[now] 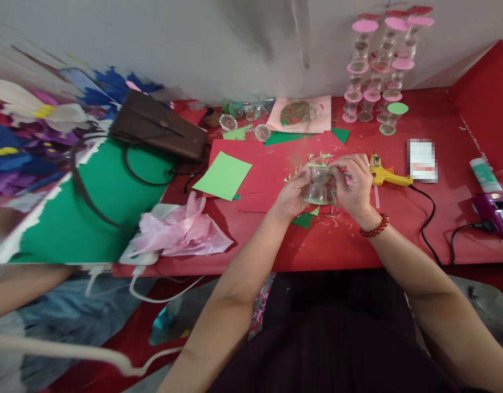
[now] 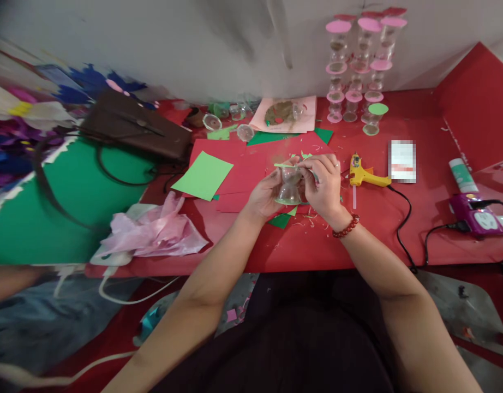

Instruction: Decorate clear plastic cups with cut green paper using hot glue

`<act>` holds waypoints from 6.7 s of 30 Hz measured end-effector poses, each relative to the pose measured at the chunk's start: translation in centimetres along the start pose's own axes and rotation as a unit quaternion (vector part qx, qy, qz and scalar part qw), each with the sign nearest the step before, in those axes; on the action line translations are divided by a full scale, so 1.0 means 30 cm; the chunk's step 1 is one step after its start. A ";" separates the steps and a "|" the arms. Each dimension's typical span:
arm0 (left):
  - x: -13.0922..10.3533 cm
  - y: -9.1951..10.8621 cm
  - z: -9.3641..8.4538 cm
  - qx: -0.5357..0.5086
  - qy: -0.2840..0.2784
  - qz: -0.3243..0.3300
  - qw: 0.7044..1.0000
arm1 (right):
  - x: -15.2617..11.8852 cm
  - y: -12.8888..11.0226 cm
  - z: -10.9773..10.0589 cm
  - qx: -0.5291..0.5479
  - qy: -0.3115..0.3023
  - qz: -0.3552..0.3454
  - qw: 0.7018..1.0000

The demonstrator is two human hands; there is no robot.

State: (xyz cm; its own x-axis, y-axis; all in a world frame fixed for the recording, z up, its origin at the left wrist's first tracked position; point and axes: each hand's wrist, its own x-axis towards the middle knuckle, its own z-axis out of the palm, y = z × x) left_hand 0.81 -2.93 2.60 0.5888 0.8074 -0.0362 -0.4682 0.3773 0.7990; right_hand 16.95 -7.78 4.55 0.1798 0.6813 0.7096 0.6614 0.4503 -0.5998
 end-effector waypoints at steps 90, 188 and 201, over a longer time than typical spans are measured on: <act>-0.029 0.073 0.031 0.355 0.130 0.149 0.914 | -0.017 0.017 0.036 0.157 -0.127 0.217 0.955; -0.029 0.066 0.000 0.509 0.128 0.174 0.833 | 0.008 -0.040 0.008 0.238 -0.155 0.320 0.904; -0.006 0.049 -0.033 0.432 0.184 0.208 0.858 | 0.010 -0.034 -0.006 0.254 -0.153 0.316 0.901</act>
State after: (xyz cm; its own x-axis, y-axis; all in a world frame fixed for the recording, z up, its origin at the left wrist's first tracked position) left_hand -0.66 -2.07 3.19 0.1669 0.9391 0.3003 0.1682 -0.3273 0.9298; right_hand 16.46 -8.14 5.45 0.1439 0.9865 0.0788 0.0654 0.0700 -0.9954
